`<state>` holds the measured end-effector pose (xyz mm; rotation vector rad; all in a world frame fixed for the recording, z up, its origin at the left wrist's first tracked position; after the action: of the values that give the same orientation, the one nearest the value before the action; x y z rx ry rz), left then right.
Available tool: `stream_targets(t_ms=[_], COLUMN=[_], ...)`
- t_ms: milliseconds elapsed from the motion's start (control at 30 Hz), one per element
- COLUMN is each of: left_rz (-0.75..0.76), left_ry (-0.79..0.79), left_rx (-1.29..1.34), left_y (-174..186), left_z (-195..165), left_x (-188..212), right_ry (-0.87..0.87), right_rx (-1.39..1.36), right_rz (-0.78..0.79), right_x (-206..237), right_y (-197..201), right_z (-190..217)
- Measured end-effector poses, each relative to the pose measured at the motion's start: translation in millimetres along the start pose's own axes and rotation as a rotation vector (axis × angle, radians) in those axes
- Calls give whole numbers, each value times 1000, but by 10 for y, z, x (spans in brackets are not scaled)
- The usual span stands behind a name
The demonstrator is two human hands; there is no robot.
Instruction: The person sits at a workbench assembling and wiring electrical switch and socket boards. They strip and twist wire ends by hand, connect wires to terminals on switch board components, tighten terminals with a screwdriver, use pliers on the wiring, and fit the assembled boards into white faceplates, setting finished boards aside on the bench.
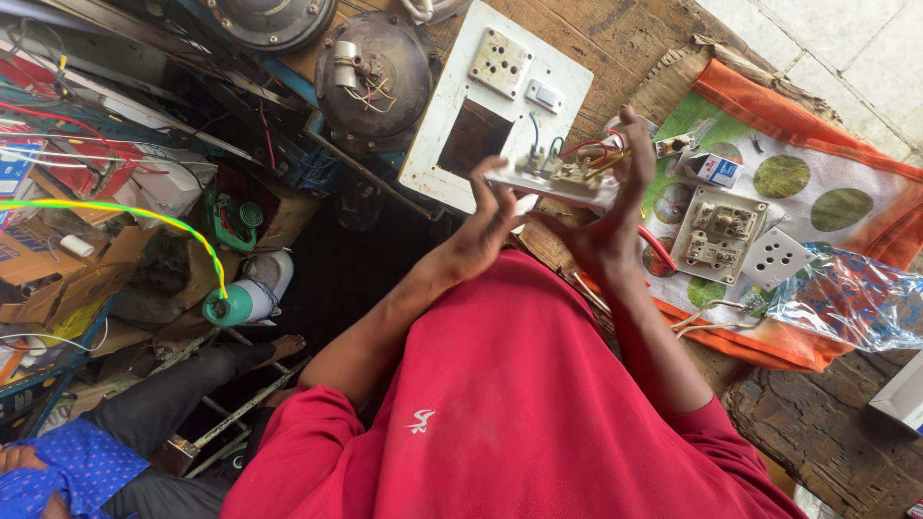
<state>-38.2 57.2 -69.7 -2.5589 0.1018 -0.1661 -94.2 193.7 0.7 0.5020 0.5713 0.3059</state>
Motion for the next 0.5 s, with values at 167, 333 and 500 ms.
stream_targets(t_ms=[167, 333, 500], left_rz=[-146, -240, -485], left_ry=[-105, -449, -52], left_rx=[-1020, -649, -330], left_y=[9, -3, 431], left_z=[-507, -908, -427], left_x=[351, 422, 455], right_ry=[-369, -407, 147], right_rx=[-266, -291, 312], right_rz=[160, 229, 375], right_x=[-35, -64, -130], right_y=[-99, -387, -781], right_z=[-412, -254, 329])
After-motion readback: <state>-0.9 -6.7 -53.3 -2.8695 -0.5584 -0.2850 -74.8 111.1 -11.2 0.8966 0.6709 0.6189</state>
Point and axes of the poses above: each hand's wrist, its own x-axis away from the middle knuckle, its own y-axis out of the back of the hand, z = x × y, the point moved 9 cm from there along -x, towards the middle knuckle, and after that the axes turned 13 degrees about x, right-handed, at the moved point
